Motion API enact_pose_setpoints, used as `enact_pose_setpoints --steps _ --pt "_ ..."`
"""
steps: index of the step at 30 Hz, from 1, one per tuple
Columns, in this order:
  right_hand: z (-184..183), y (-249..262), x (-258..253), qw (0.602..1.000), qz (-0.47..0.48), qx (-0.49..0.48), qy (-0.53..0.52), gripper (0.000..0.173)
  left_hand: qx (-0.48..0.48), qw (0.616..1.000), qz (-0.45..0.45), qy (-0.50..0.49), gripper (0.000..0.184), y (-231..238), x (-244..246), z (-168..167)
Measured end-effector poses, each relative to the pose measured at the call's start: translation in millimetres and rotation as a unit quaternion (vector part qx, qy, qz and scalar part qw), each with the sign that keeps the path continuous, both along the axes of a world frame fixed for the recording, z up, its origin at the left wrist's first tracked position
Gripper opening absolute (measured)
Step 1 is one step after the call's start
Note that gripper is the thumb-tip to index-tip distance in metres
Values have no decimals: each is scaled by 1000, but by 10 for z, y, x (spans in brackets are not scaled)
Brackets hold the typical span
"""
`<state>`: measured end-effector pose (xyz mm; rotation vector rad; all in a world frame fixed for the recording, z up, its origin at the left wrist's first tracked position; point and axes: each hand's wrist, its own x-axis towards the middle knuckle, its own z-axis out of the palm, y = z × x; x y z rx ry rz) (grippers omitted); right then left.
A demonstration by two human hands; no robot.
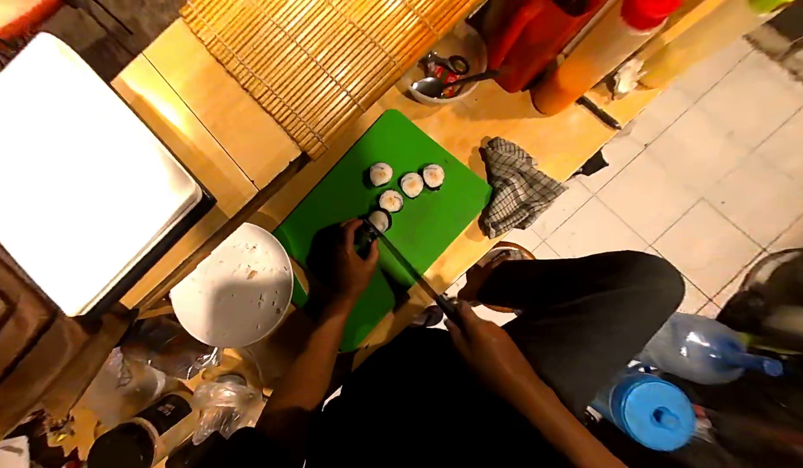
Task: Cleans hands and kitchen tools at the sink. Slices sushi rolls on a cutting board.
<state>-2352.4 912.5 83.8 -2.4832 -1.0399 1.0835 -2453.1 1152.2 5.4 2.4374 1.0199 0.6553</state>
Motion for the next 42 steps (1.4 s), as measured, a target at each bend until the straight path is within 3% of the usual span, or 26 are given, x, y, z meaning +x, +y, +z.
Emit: enact_pose_setpoints --steps 5,9,12,14,17,21,26,28,31,35,38,42 --pt "158 -715 44 999 -10 36 -20 33 -22 999 -3 -30 44 -13 -47 -56" --pt "145 -1050 58 992 -37 113 -32 34 -85 996 -2 38 41 43 -72 126" --pt "45 -1135 15 980 -96 167 -42 37 -105 989 -18 105 57 166 -58 180" --pt "-25 -1127 -9 963 -145 217 -63 38 -73 992 -23 98 62 145 13 230" --pt "-207 -1114 -38 906 -258 327 -82 34 -40 995 -69 53 54 -145 423 373" --pt "-279 -970 38 831 -389 390 -78 26 -96 974 -196 55 63 -747 1362 580" --pt "-305 -908 155 790 -461 392 -99 26 -53 960 -242 134 90 -1239 2384 405" --pt "-312 -925 165 782 -471 394 -106 24 -66 963 -229 126 76 -1180 2494 277" --pt "-358 -940 239 800 -450 365 -156 28 -186 964 -179 62 43 -950 2425 277" --pt "-488 -808 506 846 -408 286 -190 37 -325 940 -92 -43 37 -694 2348 101" --pt "-545 -604 761 880 -390 232 -141 41 -339 937 -58 -56 40 -698 2358 80" --pt "-643 -436 921 890 -383 200 -149 41 -271 962 -37 1 41 -806 2389 293"
